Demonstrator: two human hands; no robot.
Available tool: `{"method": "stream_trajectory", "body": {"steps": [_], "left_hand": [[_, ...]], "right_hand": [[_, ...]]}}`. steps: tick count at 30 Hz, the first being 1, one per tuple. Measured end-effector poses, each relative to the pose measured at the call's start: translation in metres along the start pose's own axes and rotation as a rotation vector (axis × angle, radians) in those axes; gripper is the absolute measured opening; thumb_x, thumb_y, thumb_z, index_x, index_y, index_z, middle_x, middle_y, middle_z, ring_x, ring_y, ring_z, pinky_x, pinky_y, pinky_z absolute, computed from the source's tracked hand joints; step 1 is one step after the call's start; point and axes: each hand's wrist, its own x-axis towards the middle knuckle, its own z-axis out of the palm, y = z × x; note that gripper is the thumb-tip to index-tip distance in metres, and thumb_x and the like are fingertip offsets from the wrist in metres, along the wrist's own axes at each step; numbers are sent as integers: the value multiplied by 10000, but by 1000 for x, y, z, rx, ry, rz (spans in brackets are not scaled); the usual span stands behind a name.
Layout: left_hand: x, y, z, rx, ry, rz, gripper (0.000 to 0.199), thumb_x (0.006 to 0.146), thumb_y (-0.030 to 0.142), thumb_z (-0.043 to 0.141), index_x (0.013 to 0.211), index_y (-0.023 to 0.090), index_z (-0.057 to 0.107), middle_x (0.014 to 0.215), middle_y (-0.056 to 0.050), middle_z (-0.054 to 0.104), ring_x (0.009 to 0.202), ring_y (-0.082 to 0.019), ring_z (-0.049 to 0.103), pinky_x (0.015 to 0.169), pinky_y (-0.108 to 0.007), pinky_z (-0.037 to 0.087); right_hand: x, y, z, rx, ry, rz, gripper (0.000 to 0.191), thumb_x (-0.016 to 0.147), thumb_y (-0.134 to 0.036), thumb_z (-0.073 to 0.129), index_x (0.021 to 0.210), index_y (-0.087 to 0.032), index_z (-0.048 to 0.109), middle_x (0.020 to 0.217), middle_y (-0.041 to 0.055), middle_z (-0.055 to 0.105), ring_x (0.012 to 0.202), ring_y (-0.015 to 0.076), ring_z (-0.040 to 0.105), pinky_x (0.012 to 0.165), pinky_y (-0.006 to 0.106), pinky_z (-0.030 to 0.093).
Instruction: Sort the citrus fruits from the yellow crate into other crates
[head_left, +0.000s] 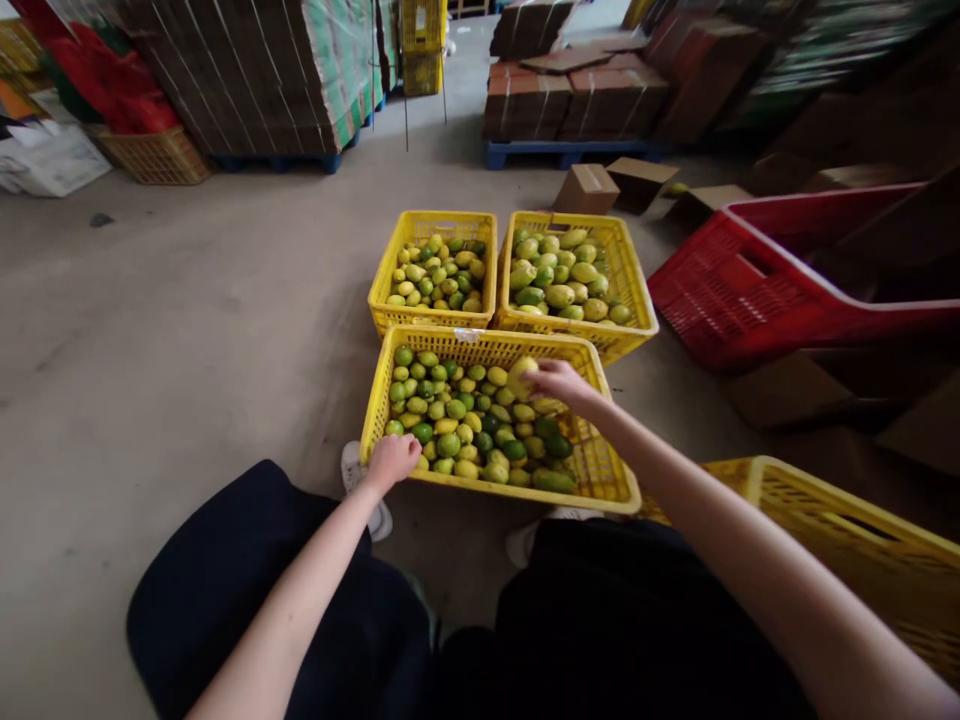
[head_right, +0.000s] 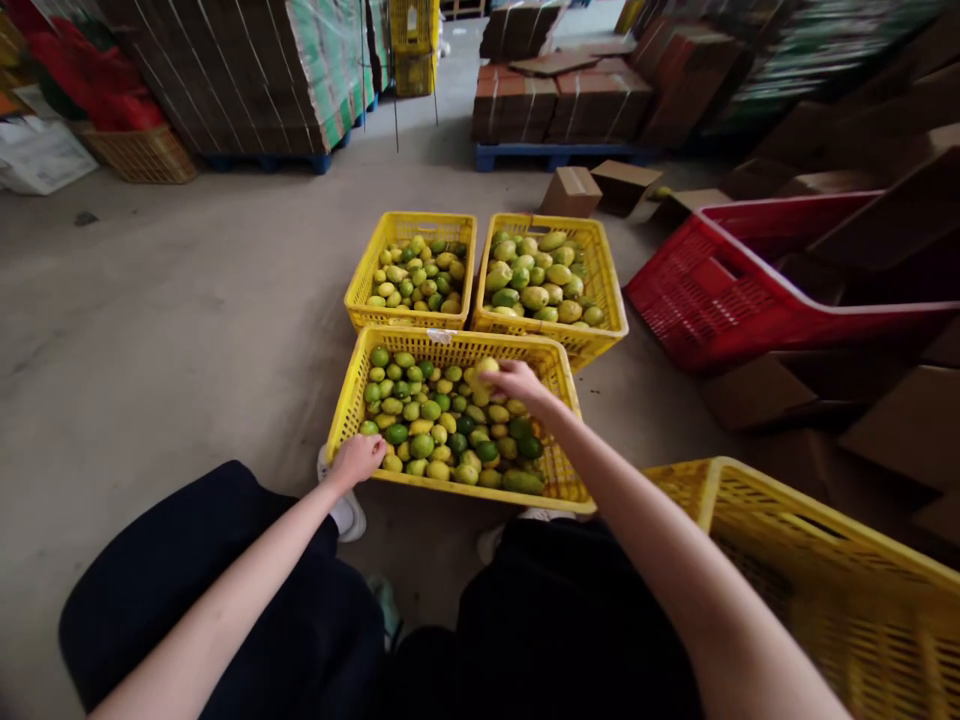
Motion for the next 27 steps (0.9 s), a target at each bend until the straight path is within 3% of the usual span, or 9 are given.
{"method": "stream_trajectory", "body": {"steps": [3,4,6,8,13,18,22,27], "left_hand": [[1,-1,0,3,-7,-24,390,903,327,329,935,173,686,897,-125,691,848,-231,639,711,-301,408],[1,-2,0,1,-9,-30,378,897,323,340,935,178,688,900,-122,691,853,-231,638,714,-300,411],[2,-2,1,-8,-13,-40,359,886,318,362,926,185,692,907,-118,691,866,-232,636,721,-300,415],[3,-2,1,-20,-22,-48,346,873,314,377,907,186,696,905,-119,692,865,-237,636,721,-305,420],[6,-8,1,-61,-75,-44,307,846,311,417,842,184,697,878,-109,693,846,-241,634,725,-313,430],[22,-5,-5,-126,-156,-7,112,716,235,605,620,184,632,694,-38,659,743,-197,618,718,-271,441],[45,26,-3,-155,-108,78,159,715,226,622,576,177,564,635,-17,607,749,-177,605,733,-231,436],[81,92,13,-80,-137,248,91,774,215,603,721,142,593,843,-76,641,898,-199,591,827,-256,433]], "right_hand": [[-42,-53,-16,337,-95,-99,128,713,-276,532,775,-186,599,748,41,653,667,165,604,584,286,514],[-59,-66,-20,563,-160,-162,175,694,-295,533,808,-186,608,775,48,653,667,167,600,565,284,511],[-92,-82,-22,862,-276,-268,264,673,-362,550,848,-177,618,791,50,645,672,167,598,553,272,510],[-115,-85,-17,1040,-340,-287,342,664,-429,559,876,-166,616,757,48,626,669,161,589,541,256,505],[-125,-69,1,1374,-243,-60,189,707,-367,565,780,-192,562,661,-3,578,521,95,507,409,186,430],[-125,-77,-9,1438,-199,136,129,739,-299,559,754,-171,552,613,6,581,495,99,508,391,183,435],[-139,-87,-25,1451,-208,173,130,752,-297,549,760,-167,555,613,9,590,500,106,521,400,196,456],[-148,-83,-43,1607,-161,94,110,733,-285,557,748,-177,545,616,-8,574,503,99,526,413,198,466]]}}
